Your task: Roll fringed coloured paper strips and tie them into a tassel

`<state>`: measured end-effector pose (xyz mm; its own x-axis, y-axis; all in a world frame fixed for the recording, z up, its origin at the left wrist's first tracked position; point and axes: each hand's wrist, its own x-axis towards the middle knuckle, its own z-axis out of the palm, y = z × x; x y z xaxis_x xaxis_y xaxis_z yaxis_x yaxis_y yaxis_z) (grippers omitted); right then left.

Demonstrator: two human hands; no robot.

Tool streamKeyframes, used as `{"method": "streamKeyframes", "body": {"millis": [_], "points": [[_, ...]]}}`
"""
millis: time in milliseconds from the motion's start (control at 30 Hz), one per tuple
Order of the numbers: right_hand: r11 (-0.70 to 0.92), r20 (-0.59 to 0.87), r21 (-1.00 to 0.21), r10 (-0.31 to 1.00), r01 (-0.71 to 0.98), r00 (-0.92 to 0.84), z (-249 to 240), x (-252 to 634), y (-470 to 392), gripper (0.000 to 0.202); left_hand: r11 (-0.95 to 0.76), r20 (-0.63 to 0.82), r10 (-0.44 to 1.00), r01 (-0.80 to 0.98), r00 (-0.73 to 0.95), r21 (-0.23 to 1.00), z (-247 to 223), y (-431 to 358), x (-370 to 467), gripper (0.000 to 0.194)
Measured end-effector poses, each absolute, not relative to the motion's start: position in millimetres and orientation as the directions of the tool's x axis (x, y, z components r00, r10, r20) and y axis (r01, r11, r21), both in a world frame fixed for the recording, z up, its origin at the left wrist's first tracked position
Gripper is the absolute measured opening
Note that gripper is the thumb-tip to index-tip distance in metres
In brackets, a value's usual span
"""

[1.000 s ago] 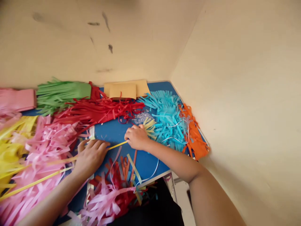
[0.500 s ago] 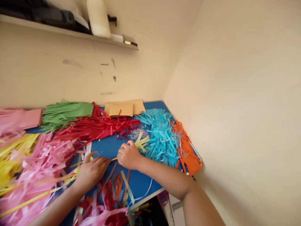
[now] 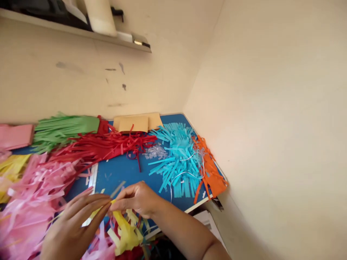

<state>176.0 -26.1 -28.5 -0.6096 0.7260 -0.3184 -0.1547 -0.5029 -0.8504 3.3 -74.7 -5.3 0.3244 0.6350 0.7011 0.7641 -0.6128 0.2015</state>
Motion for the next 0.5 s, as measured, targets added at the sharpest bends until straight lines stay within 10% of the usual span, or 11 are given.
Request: {"method": "streamKeyframes", "body": {"millis": [200, 500], "points": [[-0.408, -0.202, -0.826, 0.859, -0.389, -0.471, -31.5, 172.7, -40.8, 0.041, -0.415, 0.586, 0.81, 0.693, -0.014, 0.589, -8.4, -86.3, 26.5, 0.013], [-0.401, -0.129, -0.742, 0.872, -0.538, -0.472, -31.6, 176.9, -37.7, 0.022, -0.48, 0.657, 0.752, 0.726, 0.05, 0.493, -14.7, -94.2, 32.8, 0.014]]}}
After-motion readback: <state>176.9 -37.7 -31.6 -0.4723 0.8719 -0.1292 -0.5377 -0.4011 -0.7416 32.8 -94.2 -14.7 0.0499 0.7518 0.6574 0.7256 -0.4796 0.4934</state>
